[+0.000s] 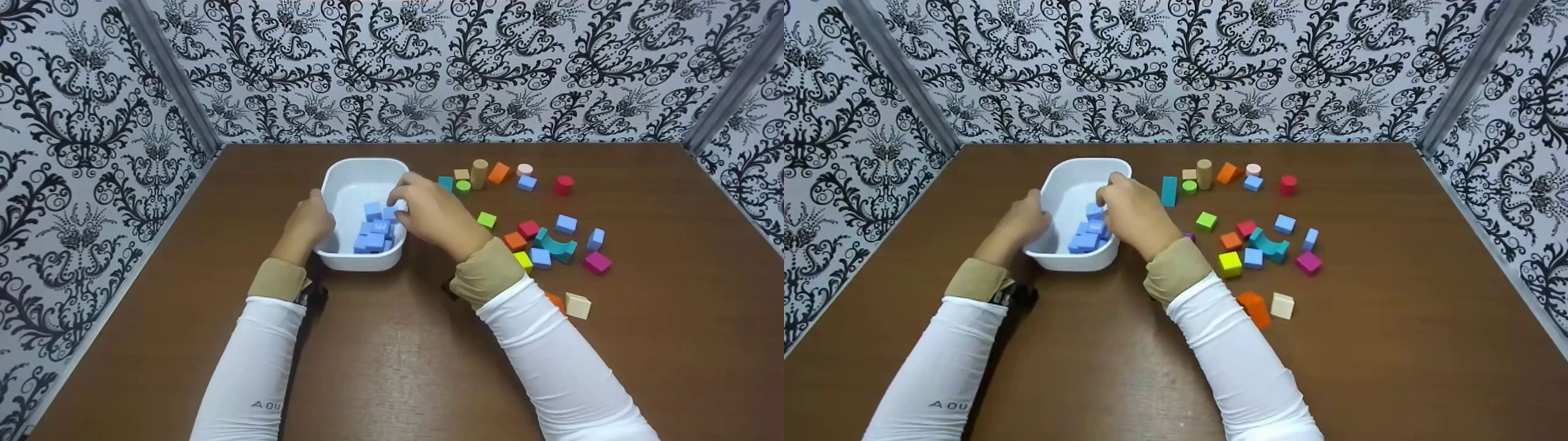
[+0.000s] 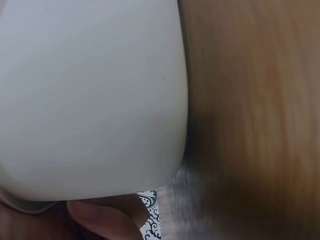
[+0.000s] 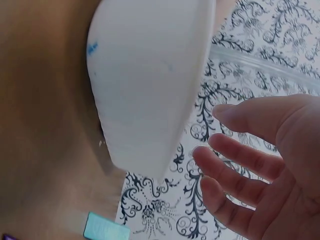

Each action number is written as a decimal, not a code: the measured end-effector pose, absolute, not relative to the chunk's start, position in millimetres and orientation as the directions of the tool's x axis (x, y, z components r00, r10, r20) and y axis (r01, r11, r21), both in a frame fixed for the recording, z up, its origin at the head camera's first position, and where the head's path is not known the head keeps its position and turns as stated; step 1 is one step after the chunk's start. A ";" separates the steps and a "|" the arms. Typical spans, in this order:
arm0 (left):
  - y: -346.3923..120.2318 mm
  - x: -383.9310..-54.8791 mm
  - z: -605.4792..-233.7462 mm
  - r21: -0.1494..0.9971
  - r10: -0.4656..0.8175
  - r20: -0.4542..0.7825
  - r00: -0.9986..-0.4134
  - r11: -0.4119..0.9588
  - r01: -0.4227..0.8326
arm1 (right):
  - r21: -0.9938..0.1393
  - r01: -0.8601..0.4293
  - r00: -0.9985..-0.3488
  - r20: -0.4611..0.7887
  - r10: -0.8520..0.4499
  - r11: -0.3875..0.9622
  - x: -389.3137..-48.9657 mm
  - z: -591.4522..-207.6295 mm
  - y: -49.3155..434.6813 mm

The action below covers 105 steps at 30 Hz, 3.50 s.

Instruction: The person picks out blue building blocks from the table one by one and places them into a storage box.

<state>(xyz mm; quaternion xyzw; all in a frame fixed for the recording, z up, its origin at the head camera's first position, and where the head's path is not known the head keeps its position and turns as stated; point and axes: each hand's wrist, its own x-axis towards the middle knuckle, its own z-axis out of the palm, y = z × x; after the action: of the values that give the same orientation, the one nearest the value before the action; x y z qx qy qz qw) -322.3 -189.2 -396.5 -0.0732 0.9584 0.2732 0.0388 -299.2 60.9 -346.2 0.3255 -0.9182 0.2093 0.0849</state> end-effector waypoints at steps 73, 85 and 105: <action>-190.9 -325.0 -400.1 0.527 -0.128 -0.124 -0.984 0.832 -0.175 | -0.262 -0.313 -0.899 -0.228 -0.373 0.913 -381.2 -375.5 245.9; -188.4 -323.6 -397.0 0.511 -0.119 -0.117 -0.986 0.844 -0.162 | -0.226 -0.363 -0.898 -0.175 -0.404 0.904 -377.8 -374.1 250.2; -188.6 -323.8 -395.8 0.513 -0.131 -0.126 -0.983 0.840 -0.178 | -0.237 -0.288 -0.922 -0.193 -0.336 0.928 -376.7 -370.1 249.6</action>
<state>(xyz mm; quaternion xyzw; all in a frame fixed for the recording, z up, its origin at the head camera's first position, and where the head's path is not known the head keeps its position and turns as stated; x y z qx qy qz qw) -323.8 -188.6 -395.8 -0.0807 0.9582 0.2711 0.0428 -376.7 249.6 -370.1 0.1600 -0.9749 0.1027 -0.1156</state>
